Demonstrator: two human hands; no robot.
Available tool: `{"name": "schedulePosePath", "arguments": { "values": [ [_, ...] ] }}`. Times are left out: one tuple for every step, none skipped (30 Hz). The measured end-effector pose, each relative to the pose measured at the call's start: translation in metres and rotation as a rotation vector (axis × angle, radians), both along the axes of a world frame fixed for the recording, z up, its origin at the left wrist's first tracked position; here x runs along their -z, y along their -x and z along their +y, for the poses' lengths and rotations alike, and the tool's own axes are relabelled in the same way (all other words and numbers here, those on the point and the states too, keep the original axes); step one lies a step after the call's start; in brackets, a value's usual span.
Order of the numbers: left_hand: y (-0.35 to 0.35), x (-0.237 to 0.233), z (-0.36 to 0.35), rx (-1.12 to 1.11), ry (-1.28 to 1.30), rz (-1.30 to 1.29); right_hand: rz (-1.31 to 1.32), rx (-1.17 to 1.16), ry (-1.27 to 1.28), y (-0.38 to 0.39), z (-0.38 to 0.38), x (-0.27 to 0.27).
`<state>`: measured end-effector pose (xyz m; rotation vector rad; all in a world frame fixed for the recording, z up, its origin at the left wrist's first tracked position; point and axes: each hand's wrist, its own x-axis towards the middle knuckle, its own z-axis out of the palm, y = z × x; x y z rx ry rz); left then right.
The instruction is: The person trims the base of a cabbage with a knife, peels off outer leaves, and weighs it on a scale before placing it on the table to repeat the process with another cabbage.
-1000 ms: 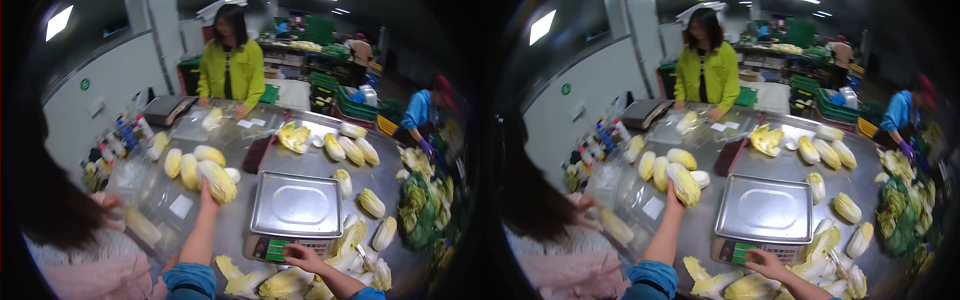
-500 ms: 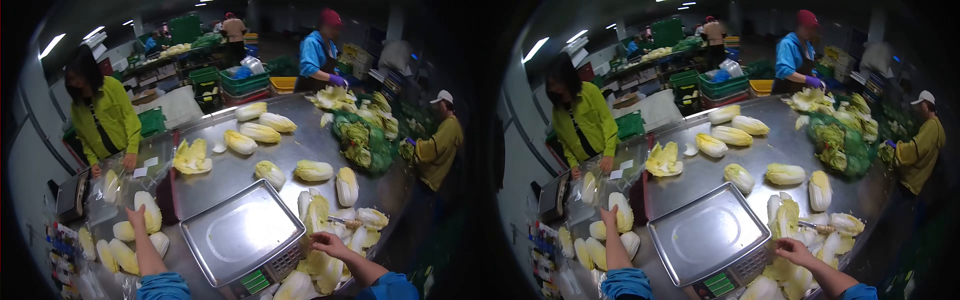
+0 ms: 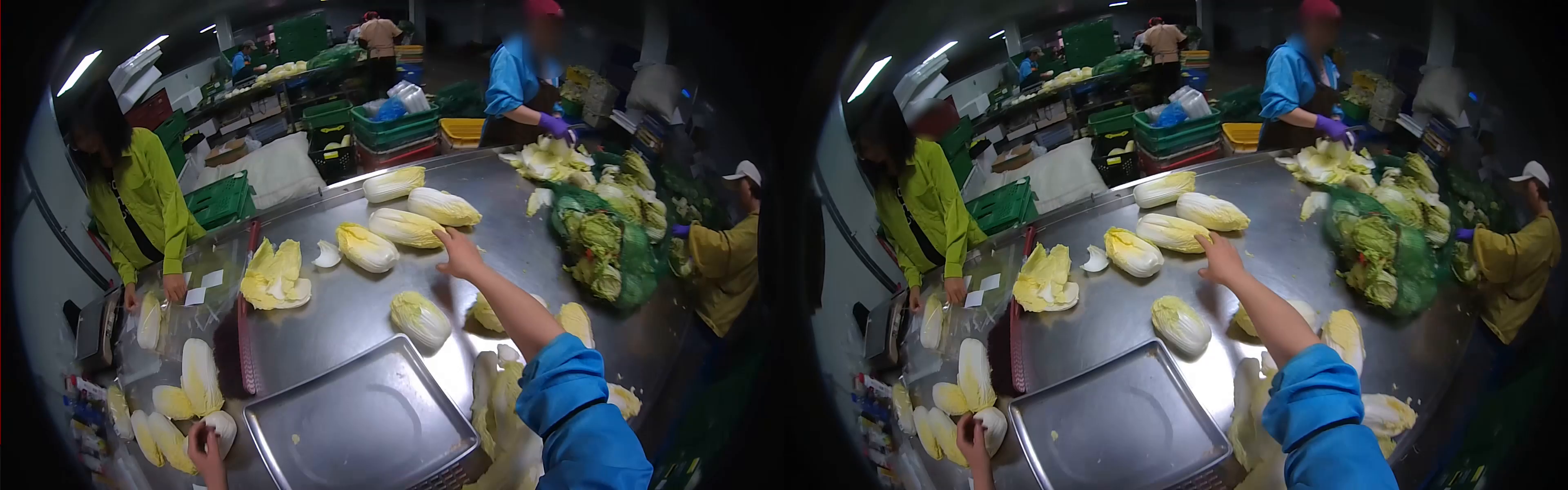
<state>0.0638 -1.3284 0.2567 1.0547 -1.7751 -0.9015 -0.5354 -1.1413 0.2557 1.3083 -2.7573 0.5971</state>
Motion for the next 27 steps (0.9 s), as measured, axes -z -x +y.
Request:
{"name": "schedulePosePath", "arguments": {
  "values": [
    [-0.010,0.003,0.013,-0.054,-0.030,0.055,0.076,-0.002,-0.040,0.011,-0.018,0.007],
    [-0.016,-0.005,0.032,-0.125,-0.059,0.016,0.153,-0.008,-0.079,0.023,-0.034,0.014],
    [-0.020,-0.015,0.052,-0.197,-0.087,-0.025,0.140,-0.029,-0.076,0.033,-0.048,0.020],
    [-0.022,-0.021,0.069,-0.221,-0.085,-0.038,0.171,-0.014,-0.129,0.040,-0.061,0.024],
    [-0.025,-0.027,0.084,-0.243,-0.132,-0.030,0.201,-0.001,-0.181,0.043,-0.074,0.030],
    [-0.026,-0.029,0.094,-0.263,-0.180,-0.021,0.289,-0.010,-0.146,0.047,-0.081,0.039],
    [-0.028,-0.027,0.100,-0.284,-0.182,-0.036,0.274,-0.031,-0.146,0.054,-0.086,0.045],
    [-0.031,-0.027,0.106,-0.306,-0.210,-0.049,0.262,-0.050,-0.127,0.061,-0.088,0.048],
    [-0.034,-0.028,0.112,-0.324,-0.239,-0.059,0.251,-0.064,-0.109,0.062,-0.084,0.049],
    [-0.034,-0.029,0.116,-0.330,-0.239,-0.063,0.316,-0.118,-0.074,0.062,-0.078,0.046],
    [-0.033,-0.031,0.118,-0.326,-0.242,-0.089,0.317,-0.120,-0.072,0.061,-0.074,0.043],
    [-0.032,-0.033,0.120,-0.319,-0.246,-0.113,0.209,-0.105,0.017,0.058,-0.066,0.039],
    [-0.028,-0.036,0.121,-0.318,-0.247,-0.102,0.108,-0.090,0.105,0.058,-0.057,0.033],
    [-0.024,-0.042,0.122,-0.319,-0.277,-0.129,0.118,-0.089,0.104,0.065,-0.048,0.038],
    [-0.025,-0.047,0.125,-0.318,-0.311,-0.159,-0.151,0.056,0.268,0.077,-0.037,0.054],
    [-0.030,-0.046,0.128,-0.313,-0.312,-0.146,-0.416,0.198,0.439,0.086,-0.023,0.058],
    [-0.034,-0.043,0.128,-0.290,-0.326,-0.102,-0.763,0.222,0.570,0.087,-0.006,0.050],
    [-0.038,-0.041,0.129,-0.269,-0.344,-0.066,-1.121,0.239,0.686,0.081,0.015,0.047],
    [-0.040,-0.042,0.132,-0.270,-0.340,-0.057,-1.243,0.198,0.770,0.073,0.035,0.046],
    [-0.042,-0.043,0.136,-0.230,-0.359,-0.044,-1.366,0.158,0.851,0.061,0.054,0.042],
    [-0.046,-0.042,0.141,-0.192,-0.382,-0.036,-1.366,0.158,0.846,0.038,0.070,0.033],
    [-0.051,-0.035,0.142,-0.190,-0.394,-0.004,-1.520,0.113,0.897,0.010,0.086,0.016],
    [-0.054,-0.023,0.138,-0.121,-0.363,0.051,-1.679,0.072,0.938,-0.018,0.100,-0.001],
    [-0.058,-0.016,0.138,-0.061,-0.337,0.097,-1.849,0.062,0.921,-0.048,0.112,-0.015],
    [-0.041,-0.029,0.148,-0.027,-0.375,0.117,-2.026,0.052,0.898,-0.078,0.119,-0.025],
    [-0.020,-0.042,0.158,0.002,-0.410,0.139,-2.084,0.088,0.835,-0.107,0.122,-0.030],
    [-0.010,-0.045,0.165,0.051,-0.401,0.143,-2.132,0.031,0.739,-0.140,0.119,-0.041]
  ]
}}
